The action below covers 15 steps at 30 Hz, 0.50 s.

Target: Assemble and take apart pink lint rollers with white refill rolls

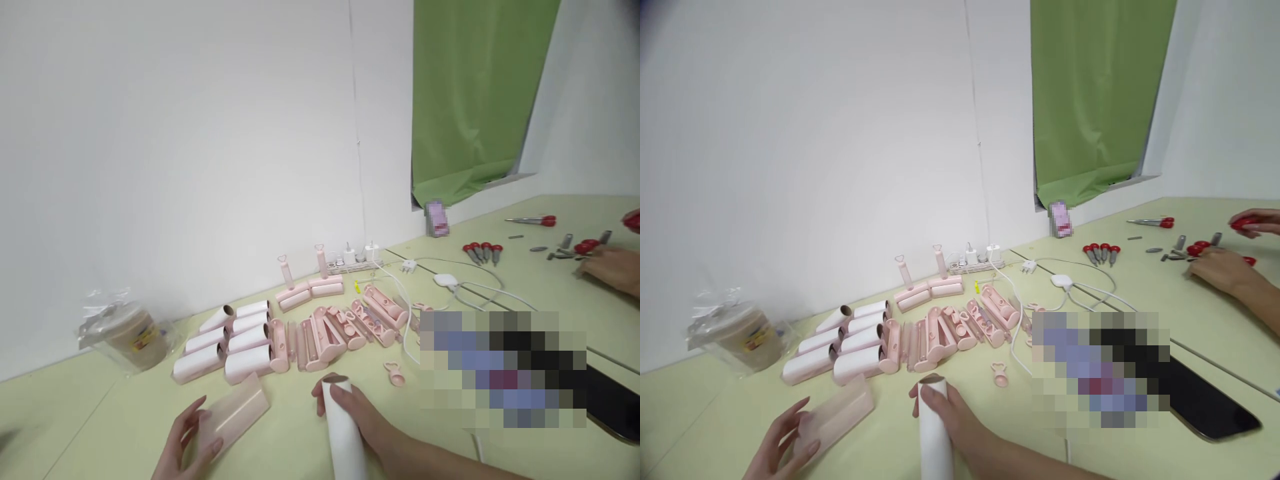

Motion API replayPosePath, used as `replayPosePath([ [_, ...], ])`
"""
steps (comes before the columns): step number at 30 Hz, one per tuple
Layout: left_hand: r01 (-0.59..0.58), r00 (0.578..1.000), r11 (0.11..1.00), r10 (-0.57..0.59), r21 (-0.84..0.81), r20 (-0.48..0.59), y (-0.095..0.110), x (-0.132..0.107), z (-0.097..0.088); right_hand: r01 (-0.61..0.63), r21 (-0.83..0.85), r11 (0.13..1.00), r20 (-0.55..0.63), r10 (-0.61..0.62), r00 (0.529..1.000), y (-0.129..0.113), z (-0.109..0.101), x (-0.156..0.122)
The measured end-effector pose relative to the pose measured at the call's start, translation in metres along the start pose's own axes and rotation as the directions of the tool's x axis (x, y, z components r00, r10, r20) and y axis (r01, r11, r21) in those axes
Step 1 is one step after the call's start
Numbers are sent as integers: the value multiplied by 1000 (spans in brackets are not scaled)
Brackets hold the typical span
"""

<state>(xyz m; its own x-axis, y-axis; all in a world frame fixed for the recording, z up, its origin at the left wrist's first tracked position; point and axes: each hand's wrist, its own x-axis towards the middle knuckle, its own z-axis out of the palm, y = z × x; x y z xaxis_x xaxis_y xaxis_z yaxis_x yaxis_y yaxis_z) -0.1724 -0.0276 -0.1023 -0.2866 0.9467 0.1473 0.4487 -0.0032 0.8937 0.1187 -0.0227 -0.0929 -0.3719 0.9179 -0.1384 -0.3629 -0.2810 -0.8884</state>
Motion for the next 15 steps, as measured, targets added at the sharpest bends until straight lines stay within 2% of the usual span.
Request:
replayPosePath([
  [1, -18, 1000, 998, 18, 61, -3, 0, 0, -2, 121, -116, 986, 44, -117, 992, 2, 0, -1],
  [3, -122, 986, 971, 143, 207, -89, 5, -5, -3, 339, -250, 907, 190, -298, 936, 7, 0, -3],
  [4, -202, 955, 941, 250, 271, -157, 9, -9, -1, 394, -279, 876, 260, -326, 909, 10, -1, -4],
  [5, -292, 906, 905, 365, 310, -213, 14, -14, 4, 406, -305, 861, 310, -314, 897, 14, -1, -4],
  [6, -378, 855, 873, 457, 308, -245, 18, -19, 11, 391, -333, 858, 338, -278, 899, 17, -2, -4],
  [7, -450, 824, 856, 508, 255, -250, 24, -24, 22, 367, -360, 858, 357, -237, 904, 19, -3, -5],
  [8, -496, 827, 855, 519, 155, -218, 29, -29, 34, 350, -382, 855, 378, -201, 904, 20, -4, -5],
  [9, -479, 863, 877, 478, 37, -164, 35, -34, 48, 346, -393, 852, 397, -182, 899, 19, -6, -5],
  [11, -336, 941, 930, 336, -151, -23, 46, -42, 78, 371, -370, 852, 402, -213, 891, 9, -9, -4],
  [13, -239, 955, 935, 276, -262, 113, 56, -50, 103, 420, -308, 854, 319, -323, 891, -9, -12, -3],
  [15, -217, 932, 921, 294, -324, 211, 63, -58, 120, 454, -268, 850, 134, -434, 891, -30, -13, -1],
])
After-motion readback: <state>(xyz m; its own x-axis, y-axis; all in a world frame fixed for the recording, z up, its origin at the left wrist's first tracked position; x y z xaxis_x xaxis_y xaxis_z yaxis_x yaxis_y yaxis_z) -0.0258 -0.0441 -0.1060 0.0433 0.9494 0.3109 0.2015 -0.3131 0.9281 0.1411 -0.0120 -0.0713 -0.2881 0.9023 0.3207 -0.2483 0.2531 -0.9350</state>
